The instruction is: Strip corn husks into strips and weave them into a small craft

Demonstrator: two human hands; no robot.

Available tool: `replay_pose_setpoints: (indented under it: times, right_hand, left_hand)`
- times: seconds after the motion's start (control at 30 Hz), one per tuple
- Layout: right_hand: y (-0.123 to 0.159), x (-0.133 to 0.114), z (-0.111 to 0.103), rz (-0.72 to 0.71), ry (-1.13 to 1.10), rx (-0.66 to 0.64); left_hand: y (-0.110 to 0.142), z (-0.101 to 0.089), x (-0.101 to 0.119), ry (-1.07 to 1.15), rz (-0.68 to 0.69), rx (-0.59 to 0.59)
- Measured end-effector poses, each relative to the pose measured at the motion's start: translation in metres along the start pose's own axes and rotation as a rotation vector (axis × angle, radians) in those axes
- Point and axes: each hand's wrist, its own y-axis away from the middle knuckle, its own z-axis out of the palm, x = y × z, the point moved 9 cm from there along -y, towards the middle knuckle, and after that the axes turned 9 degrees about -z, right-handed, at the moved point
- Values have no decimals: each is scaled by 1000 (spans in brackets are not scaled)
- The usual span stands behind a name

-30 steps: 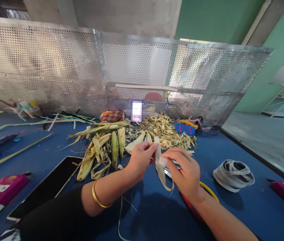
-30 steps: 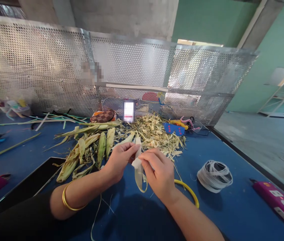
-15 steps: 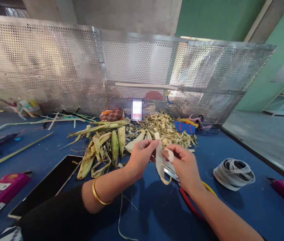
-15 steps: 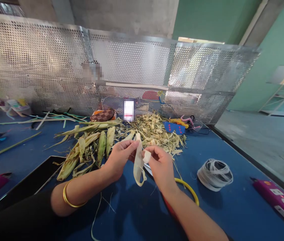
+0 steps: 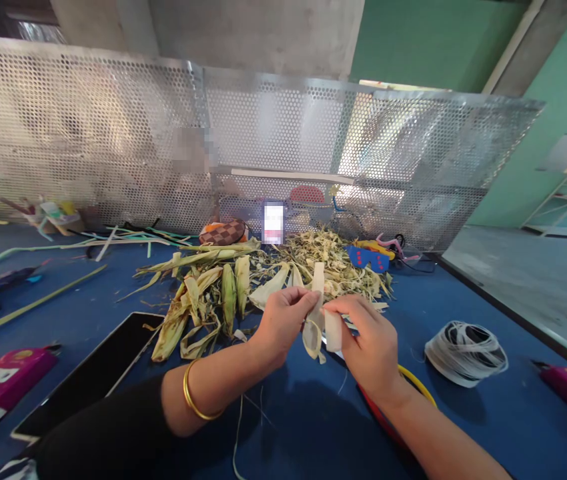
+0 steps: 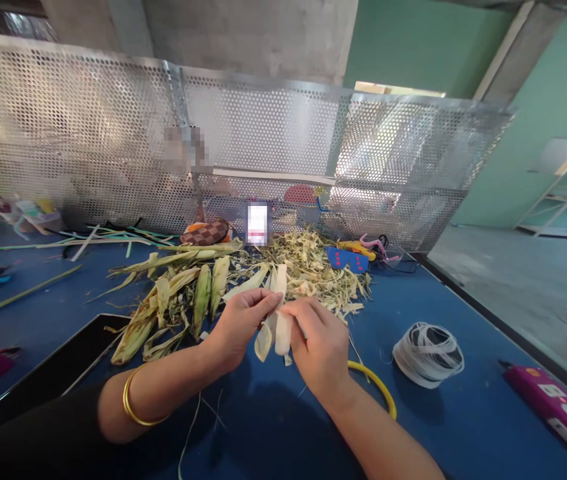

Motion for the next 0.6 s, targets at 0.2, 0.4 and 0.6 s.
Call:
replay_pose_setpoints:
  times: [0.2, 0.4, 0.6]
  right_hand:
    - [6, 22, 7, 280, -230, 61]
    - [24, 41, 40, 717, -637, -16]
    - [21, 45, 28, 660, -539, 46]
  left_hand:
    - [1, -3, 5, 33, 50, 26]
    - [2, -6, 8, 12, 86, 60]
    - [0, 2, 2, 24, 49, -30]
